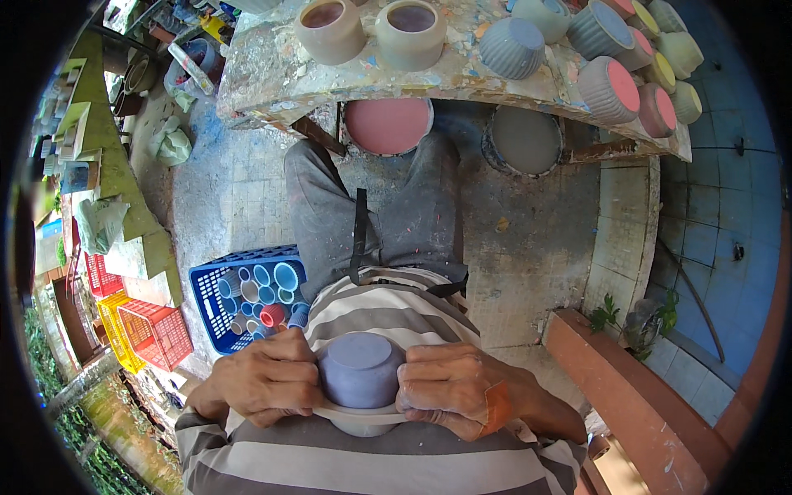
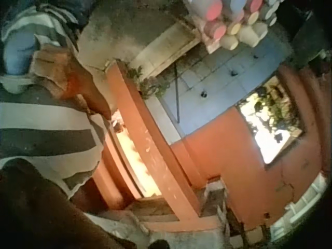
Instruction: Dipping various ceramic pots into pink glaze and organizing them on a workspace table.
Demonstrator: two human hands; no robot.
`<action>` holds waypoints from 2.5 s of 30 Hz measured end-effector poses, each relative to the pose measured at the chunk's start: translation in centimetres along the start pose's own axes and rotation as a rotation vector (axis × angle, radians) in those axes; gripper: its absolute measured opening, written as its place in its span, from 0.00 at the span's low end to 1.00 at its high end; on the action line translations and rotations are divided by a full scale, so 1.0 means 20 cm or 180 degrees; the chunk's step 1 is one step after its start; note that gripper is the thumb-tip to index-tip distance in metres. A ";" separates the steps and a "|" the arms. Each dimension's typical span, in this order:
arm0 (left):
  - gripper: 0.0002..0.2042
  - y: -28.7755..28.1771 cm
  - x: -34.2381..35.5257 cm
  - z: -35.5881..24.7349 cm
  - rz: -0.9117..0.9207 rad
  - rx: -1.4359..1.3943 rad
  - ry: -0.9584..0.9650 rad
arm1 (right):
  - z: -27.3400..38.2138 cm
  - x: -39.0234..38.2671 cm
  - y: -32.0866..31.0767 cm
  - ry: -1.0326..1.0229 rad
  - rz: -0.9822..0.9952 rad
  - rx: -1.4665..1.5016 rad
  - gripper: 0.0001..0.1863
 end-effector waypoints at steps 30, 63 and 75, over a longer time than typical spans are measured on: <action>0.14 0.02 -0.05 0.48 -0.2131 0.0470 -0.1811 | -0.49 0.21 0.08 0.0719 -0.1818 -0.0829 0.09; 0.13 -0.01 -0.03 1.11 -0.1769 -0.2631 -0.2216 | -0.83 0.35 0.01 0.1219 -0.0203 0.0021 0.59; 0.20 -0.33 0.04 0.93 -0.3160 -0.2914 -0.1434 | -0.86 0.16 0.16 0.2859 -0.0184 0.4169 0.42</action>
Point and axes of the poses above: each hand's wrist, its own x-axis towards the middle knuckle, its own y-axis out of the palm, z = x × y, the point moved 4 cm from there along x, towards the middle knuckle, and after that the axes turned 15 degrees about -z, right-handed, at the moved point
